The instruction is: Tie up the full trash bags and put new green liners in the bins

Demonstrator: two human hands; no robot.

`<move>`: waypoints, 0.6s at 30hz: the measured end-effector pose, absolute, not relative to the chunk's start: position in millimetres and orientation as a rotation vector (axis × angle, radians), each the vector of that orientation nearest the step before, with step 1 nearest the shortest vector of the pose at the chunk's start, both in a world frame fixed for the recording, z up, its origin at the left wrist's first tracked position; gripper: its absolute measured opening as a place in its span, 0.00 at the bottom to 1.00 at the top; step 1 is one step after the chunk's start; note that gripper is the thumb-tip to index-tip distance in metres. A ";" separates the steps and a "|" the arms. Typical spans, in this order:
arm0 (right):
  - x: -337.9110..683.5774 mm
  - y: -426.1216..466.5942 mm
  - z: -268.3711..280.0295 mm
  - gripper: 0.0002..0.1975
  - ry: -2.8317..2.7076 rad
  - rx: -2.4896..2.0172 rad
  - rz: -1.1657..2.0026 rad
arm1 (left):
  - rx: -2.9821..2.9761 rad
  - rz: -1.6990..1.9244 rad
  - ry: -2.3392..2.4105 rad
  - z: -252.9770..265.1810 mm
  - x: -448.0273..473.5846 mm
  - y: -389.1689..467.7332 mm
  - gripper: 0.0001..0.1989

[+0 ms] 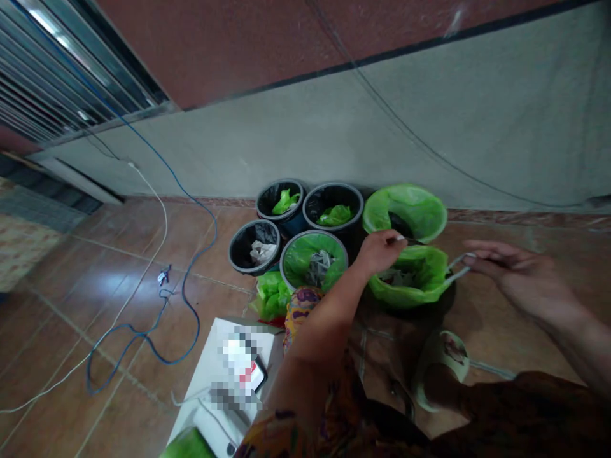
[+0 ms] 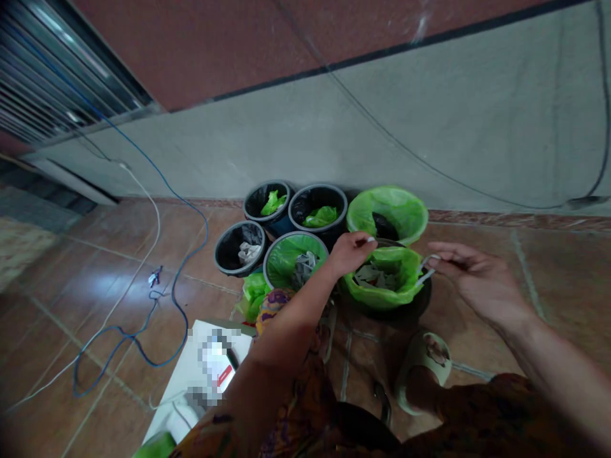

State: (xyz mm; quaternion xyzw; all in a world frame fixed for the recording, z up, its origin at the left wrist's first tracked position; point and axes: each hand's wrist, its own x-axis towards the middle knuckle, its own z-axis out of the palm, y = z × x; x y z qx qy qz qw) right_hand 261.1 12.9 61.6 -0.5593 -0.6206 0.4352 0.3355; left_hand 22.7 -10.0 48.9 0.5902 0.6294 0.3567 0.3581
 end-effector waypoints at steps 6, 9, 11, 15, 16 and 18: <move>230.9 5.8 88.9 0.24 -1.359 -1.187 1.466 | 1.596 1.187 1.377 69.9 38.3 -18.9 0.04; 221.3 5.9 81.6 0.30 -1.464 -1.158 1.619 | 1.643 1.304 1.287 69.7 42.7 -17.6 0.03; 213.5 3.3 77.5 0.27 -1.619 -1.119 1.609 | 1.699 1.363 1.157 68.7 44.8 -18.5 0.04; 198.3 -2.6 75.2 0.10 -1.854 -1.042 1.388 | 1.759 1.323 0.926 69.2 46.3 -23.8 0.09; 195.6 -2.8 75.0 0.09 -1.871 -1.054 1.348 | 1.738 1.293 0.944 69.6 45.7 -24.8 0.09; 191.9 -0.9 74.9 0.12 -1.885 -1.109 1.305 | 1.655 1.240 1.061 70.2 42.9 -25.0 0.09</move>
